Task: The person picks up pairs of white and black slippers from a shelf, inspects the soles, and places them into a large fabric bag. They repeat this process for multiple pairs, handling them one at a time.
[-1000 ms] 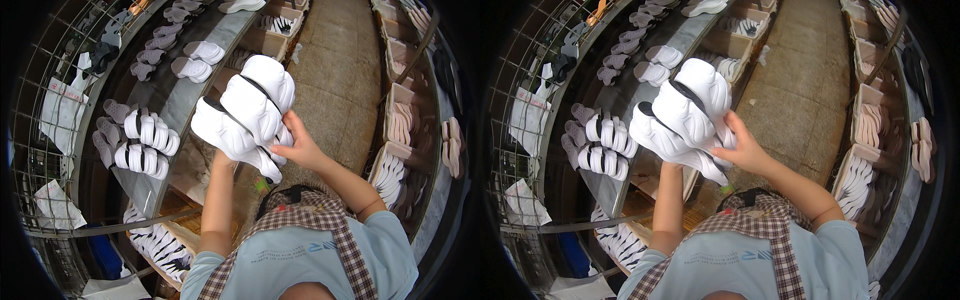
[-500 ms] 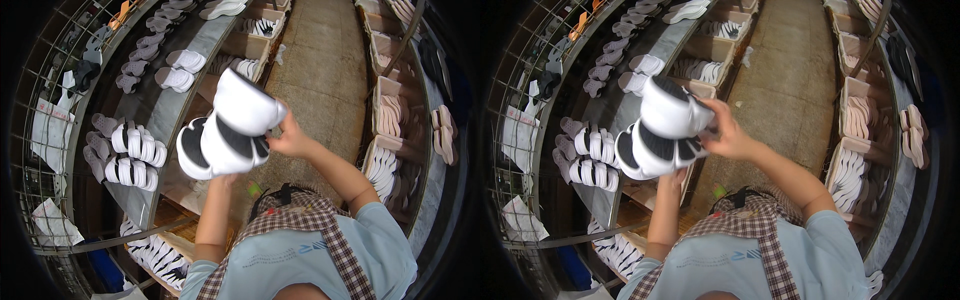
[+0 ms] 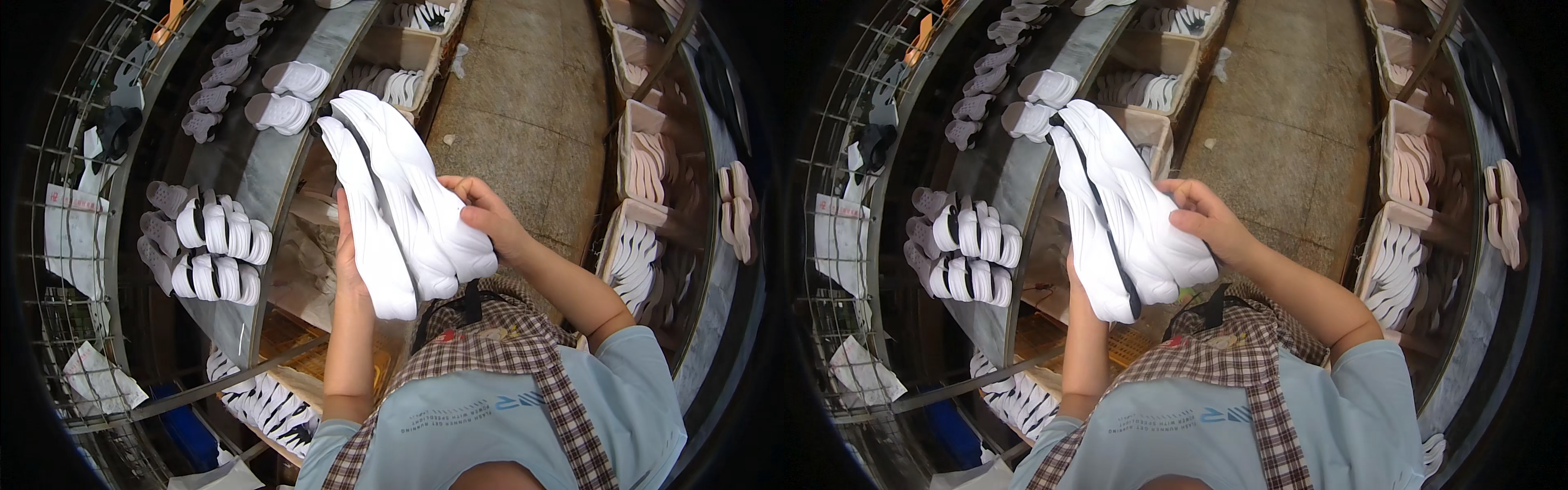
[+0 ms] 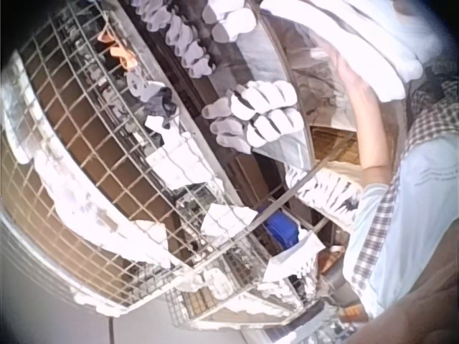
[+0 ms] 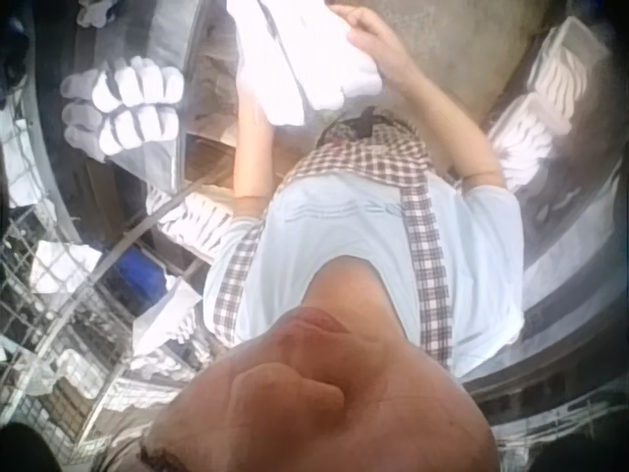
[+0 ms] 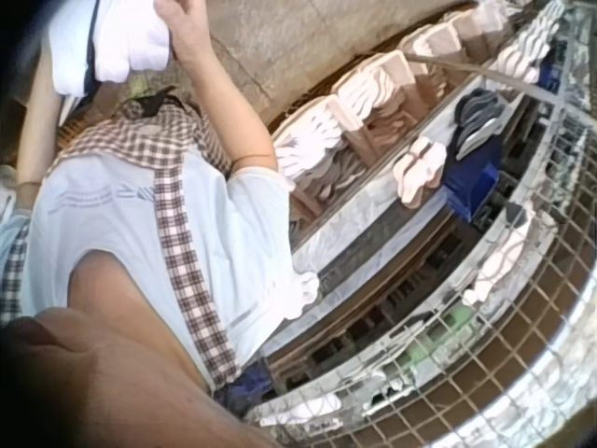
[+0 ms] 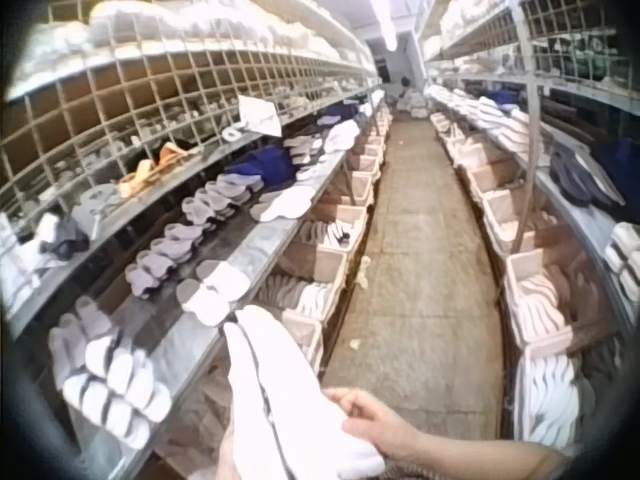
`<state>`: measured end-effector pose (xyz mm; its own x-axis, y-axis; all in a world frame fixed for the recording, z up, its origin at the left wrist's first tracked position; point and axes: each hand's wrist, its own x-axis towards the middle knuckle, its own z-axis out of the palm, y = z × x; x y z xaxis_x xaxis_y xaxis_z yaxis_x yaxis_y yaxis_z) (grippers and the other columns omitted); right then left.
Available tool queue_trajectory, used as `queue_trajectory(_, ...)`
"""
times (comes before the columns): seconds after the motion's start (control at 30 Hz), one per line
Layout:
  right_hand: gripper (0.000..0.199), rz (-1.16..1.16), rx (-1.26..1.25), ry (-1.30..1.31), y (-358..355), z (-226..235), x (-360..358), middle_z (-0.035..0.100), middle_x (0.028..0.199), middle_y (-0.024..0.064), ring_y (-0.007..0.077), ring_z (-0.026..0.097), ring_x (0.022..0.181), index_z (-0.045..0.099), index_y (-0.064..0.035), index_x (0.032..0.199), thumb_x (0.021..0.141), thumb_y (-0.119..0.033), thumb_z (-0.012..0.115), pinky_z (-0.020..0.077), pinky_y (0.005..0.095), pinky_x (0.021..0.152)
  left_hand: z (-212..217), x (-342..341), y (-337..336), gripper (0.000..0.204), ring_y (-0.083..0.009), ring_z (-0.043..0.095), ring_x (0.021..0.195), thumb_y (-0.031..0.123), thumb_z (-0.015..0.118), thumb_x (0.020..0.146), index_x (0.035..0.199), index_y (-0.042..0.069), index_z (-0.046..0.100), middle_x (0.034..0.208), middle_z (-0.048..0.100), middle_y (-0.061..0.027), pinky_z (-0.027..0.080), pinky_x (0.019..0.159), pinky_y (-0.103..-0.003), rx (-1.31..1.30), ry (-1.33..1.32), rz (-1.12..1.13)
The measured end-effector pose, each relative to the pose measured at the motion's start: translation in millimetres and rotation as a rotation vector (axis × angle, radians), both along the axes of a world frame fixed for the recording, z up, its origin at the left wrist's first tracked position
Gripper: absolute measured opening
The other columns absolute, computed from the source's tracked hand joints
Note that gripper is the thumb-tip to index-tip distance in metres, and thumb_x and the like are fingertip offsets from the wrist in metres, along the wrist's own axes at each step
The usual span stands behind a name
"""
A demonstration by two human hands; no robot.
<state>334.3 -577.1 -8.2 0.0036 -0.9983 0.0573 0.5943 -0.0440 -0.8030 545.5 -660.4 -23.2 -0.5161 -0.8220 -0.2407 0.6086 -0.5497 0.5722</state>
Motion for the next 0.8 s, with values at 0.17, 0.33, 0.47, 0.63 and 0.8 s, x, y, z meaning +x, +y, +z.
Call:
queue_trajectory(0.17,0.052,-0.025,-0.017,-0.033,1.8,-10.9,6.0,0.039,0.132,0.0136,0.0202,0.044,0.116,0.044,-0.0063,0.112,0.077,-0.035,0.069,0.0377,0.0359,0.098,-8.0,3.6,-3.4,0.058,-0.0306,0.051,0.118,0.01,0.044,0.086,0.142,0.011,0.03,0.133,0.046,-0.0164,0.045,0.098,-0.044,0.084,-0.009,-0.025)
queue_trajectory(0.33,0.068,0.029,-0.046,0.244,2.0,-1.2,9.0,0.041,0.13,0.0148,0.023,0.046,0.115,0.036,-0.0053,0.133,0.079,-0.032,0.066,0.0385,0.0369,0.098,16.2,-4.6,13.5,0.045,-0.0263,0.055,0.109,0.021,0.046,0.092,0.133,0.001,0.039,0.12,0.054,-0.0156,0.048,0.092,-0.036,-0.045,-0.261,-0.064)
queue_trajectory(0.47,0.088,0.157,0.029,-0.225,5.0,10.1,2.5,0.043,0.127,0.0235,0.0276,0.053,0.107,0.028,-0.0036,0.142,0.071,-0.043,0.063,0.0491,0.0364,0.088,13.0,-6.6,18.1,0.059,-0.0271,0.057,0.098,0.034,0.056,0.09,0.134,0.001,0.035,0.119,0.054,-0.0166,0.048,0.09,-0.038,-0.087,0.098,-0.174)
queue_trajectory(0.63,0.076,0.266,0.092,-1.004,0.2,-4.5,-15.2,0.055,0.12,0.0258,0.035,0.065,0.095,0.038,0.0001,0.136,0.072,-0.04,0.048,0.0578,0.0449,0.077,-11.2,0.9,-14.0,0.097,-0.0253,0.06,0.092,0.04,0.071,0.076,0.145,0.005,0.013,0.127,0.051,-0.0111,0.052,0.084,-0.042,0.016,0.882,-0.411)
queue_trajectory(0.8,0.08,0.066,0.18,-0.545,-0.3,-18.2,-4.1,0.054,0.122,0.0231,0.0306,0.063,0.097,0.032,-0.0016,0.14,0.071,-0.039,0.051,0.0573,0.0386,0.078,5.3,12.8,-6.2,0.088,-0.0227,0.057,0.098,0.034,0.069,0.079,0.142,-0.001,0.019,0.124,0.047,-0.0132,0.055,0.074,-0.035,0.031,0.62,-0.24)
